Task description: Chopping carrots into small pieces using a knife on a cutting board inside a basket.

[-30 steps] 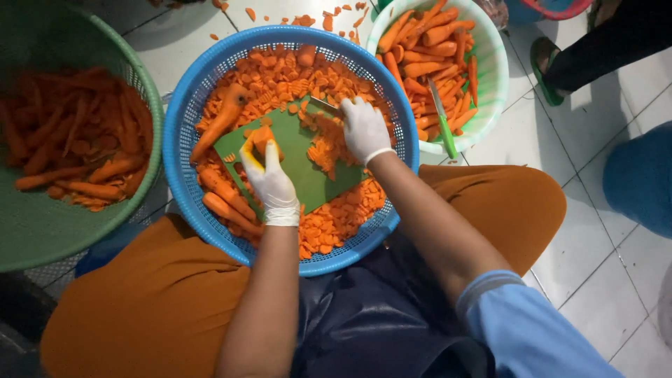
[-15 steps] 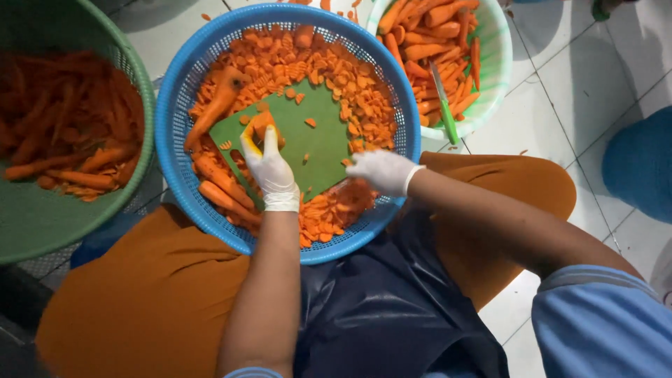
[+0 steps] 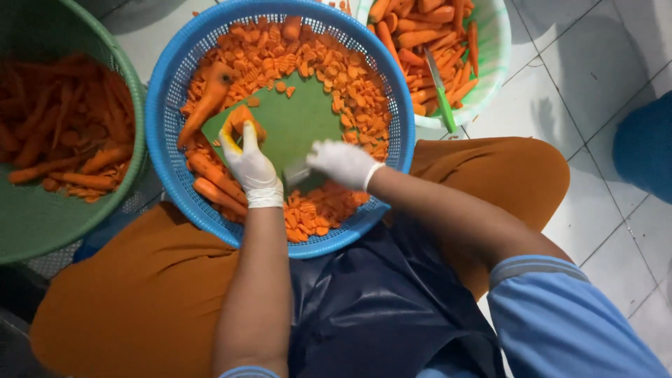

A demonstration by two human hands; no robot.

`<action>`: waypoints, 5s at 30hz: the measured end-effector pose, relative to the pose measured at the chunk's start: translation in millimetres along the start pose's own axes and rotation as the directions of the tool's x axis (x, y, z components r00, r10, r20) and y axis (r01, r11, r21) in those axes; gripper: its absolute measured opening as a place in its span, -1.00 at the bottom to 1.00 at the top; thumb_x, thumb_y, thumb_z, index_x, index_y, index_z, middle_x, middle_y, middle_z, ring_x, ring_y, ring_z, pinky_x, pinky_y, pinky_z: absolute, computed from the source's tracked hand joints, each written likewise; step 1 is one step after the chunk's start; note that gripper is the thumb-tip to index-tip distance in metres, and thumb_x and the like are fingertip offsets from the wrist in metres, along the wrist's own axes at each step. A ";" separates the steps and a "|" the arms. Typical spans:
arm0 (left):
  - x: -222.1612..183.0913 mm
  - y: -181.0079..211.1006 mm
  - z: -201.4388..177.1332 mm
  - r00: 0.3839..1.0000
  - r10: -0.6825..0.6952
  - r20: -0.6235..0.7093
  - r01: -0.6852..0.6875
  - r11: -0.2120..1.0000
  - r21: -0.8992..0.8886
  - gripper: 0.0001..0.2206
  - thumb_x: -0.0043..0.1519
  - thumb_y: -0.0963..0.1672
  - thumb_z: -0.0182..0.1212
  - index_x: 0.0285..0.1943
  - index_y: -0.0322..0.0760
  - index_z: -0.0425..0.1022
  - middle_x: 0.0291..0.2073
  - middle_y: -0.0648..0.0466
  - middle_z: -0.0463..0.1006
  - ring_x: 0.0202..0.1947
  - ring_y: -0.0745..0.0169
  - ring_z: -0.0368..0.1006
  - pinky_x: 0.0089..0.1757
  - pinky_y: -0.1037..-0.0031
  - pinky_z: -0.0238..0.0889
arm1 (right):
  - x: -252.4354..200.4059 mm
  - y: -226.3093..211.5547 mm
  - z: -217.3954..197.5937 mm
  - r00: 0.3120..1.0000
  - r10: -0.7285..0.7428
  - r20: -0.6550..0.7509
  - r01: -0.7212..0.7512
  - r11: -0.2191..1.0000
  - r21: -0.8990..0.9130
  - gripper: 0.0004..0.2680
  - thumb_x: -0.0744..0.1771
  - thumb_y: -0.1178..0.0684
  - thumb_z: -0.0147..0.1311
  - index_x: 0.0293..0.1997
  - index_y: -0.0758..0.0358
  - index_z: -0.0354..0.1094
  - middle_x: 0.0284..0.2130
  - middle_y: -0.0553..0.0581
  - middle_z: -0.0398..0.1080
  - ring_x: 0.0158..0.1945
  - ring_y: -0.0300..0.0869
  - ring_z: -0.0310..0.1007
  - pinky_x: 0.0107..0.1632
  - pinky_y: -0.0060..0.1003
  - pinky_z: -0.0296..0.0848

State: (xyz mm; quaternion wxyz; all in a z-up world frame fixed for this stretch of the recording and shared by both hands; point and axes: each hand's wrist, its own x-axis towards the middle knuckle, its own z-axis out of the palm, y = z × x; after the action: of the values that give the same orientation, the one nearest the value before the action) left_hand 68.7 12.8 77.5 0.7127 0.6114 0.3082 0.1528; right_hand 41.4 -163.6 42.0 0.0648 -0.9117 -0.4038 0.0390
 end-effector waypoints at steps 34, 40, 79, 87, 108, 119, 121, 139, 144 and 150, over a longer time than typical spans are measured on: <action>-29.5 -28.1 1.4 0.887 0.095 0.452 -0.167 0.978 0.122 -0.56 0.11 -0.24 0.37 0.19 -0.09 0.43 -0.05 0.11 0.55 0.01 0.29 0.46 -0.03 0.47 0.42 | -42.6 14.0 -86.6 0.570 0.752 0.330 -0.811 0.452 0.372 -0.85 0.33 -0.08 -0.11 -0.05 -0.04 0.10 -0.27 0.36 0.46 -0.07 0.31 0.47 0.00 0.17 0.41; -42.2 -16.8 2.3 0.833 0.208 0.513 -0.274 0.960 0.056 -0.56 0.13 -0.29 0.29 0.21 -0.24 0.36 0.00 -0.01 0.45 0.09 0.13 0.36 0.03 0.31 0.42 | -38.7 -8.9 -85.4 0.507 0.821 0.263 -0.754 0.274 0.597 -0.87 0.31 -0.13 -0.01 -0.11 -0.12 0.28 -0.44 0.08 0.50 -0.12 0.04 0.53 -0.03 -0.01 0.46; -20.8 -56.0 -24.9 0.859 0.126 0.497 -0.455 0.633 0.626 -0.83 0.07 -0.03 0.38 -0.30 -0.03 0.49 -0.41 0.09 0.51 -0.22 0.02 0.53 -0.14 0.25 0.41 | 1.6 -41.0 -18.0 0.662 0.721 0.205 -0.727 0.550 0.411 -0.87 0.37 -0.04 -0.22 -0.02 0.00 0.10 -0.22 0.22 0.37 -0.21 0.23 0.52 -0.13 0.11 0.52; -21.3 -51.8 -23.0 0.813 0.197 0.548 -0.552 0.558 0.619 -0.83 0.06 -0.05 0.32 -0.30 -0.04 0.42 -0.42 0.06 0.44 -0.26 -0.05 0.50 -0.19 0.19 0.40 | 3.4 -48.5 1.3 0.705 0.706 0.062 -0.705 0.689 0.165 -0.94 0.37 0.03 -0.24 -0.10 -0.03 0.07 -0.38 0.07 0.31 -0.41 0.07 0.56 -0.35 -0.06 0.56; -12.9 -58.1 -18.9 0.778 0.196 0.597 -0.587 0.567 0.578 -0.87 0.01 -0.12 0.27 -0.34 -0.06 0.41 -0.44 0.04 0.42 -0.26 -0.08 0.47 -0.18 0.19 0.37 | 12.1 -45.3 29.3 0.703 0.675 0.223 -0.710 0.659 0.247 -0.75 0.37 0.16 -0.33 0.19 0.24 0.06 -0.29 0.25 0.40 -0.23 0.22 0.56 -0.16 0.09 0.53; -9.0 -64.0 -21.3 0.782 0.208 0.588 -0.584 0.575 0.573 -0.85 0.05 -0.08 0.31 -0.34 -0.03 0.40 -0.45 0.07 0.42 -0.29 -0.03 0.48 -0.20 0.22 0.37 | 15.7 -40.2 37.5 0.696 0.675 0.246 -0.717 0.631 0.296 -0.77 0.37 0.12 -0.37 0.14 0.22 0.07 -0.29 0.26 0.42 -0.21 0.26 0.55 -0.13 0.13 0.52; -8.1 -64.5 -22.9 0.787 0.205 0.582 -0.576 0.581 0.575 -0.85 0.06 -0.08 0.31 -0.33 -0.05 0.40 -0.43 0.06 0.43 -0.28 -0.04 0.48 -0.19 0.23 0.36 | 14.1 -39.0 34.6 0.693 0.672 0.261 -0.720 0.624 0.304 -0.79 0.37 0.09 -0.38 0.11 0.18 0.07 -0.29 0.23 0.41 -0.21 0.25 0.56 -0.13 0.12 0.52; 15.2 -80.4 -31.6 0.852 -0.008 0.523 -0.411 0.608 0.679 -0.88 0.05 -0.06 0.31 -0.27 0.02 0.52 -0.37 0.12 0.54 -0.18 0.04 0.54 -0.10 0.29 0.38 | -17.0 -30.3 -9.5 0.607 0.734 0.304 -0.761 0.427 0.488 -0.80 0.35 0.06 -0.25 0.07 0.17 0.02 -0.31 0.43 0.46 -0.14 0.34 0.51 -0.03 0.18 0.46; 15.6 -69.3 -34.1 0.902 -0.153 0.404 -0.163 0.745 0.646 -0.83 0.05 -0.08 0.34 -0.18 -0.03 0.58 -0.31 0.08 0.63 -0.16 0.17 0.56 -0.10 0.39 0.36 | -8.7 -38.4 -19.1 0.647 0.702 0.297 -0.717 0.428 0.550 -0.76 0.36 0.06 -0.26 0.14 0.23 0.02 -0.24 0.50 0.43 -0.09 0.39 0.47 0.01 0.22 0.44; 16.4 -81.3 -36.1 0.886 -0.283 0.367 -0.067 0.706 0.706 -0.75 -0.08 0.02 0.48 -0.27 0.04 0.59 -0.39 0.21 0.64 -0.24 0.30 0.58 -0.17 0.48 0.39 | -2.4 -44.2 -15.3 0.694 0.670 0.263 -0.681 0.492 0.543 -0.75 0.36 0.07 -0.23 0.17 0.22 0.04 -0.21 0.48 0.41 -0.10 0.38 0.46 -0.02 0.20 0.46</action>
State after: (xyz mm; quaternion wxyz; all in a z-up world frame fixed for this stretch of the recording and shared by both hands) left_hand 45.7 33.9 -7.4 0.4859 0.8334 0.2060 -0.1640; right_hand 9.3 -137.3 63.7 0.3273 -0.9244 0.0197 0.1949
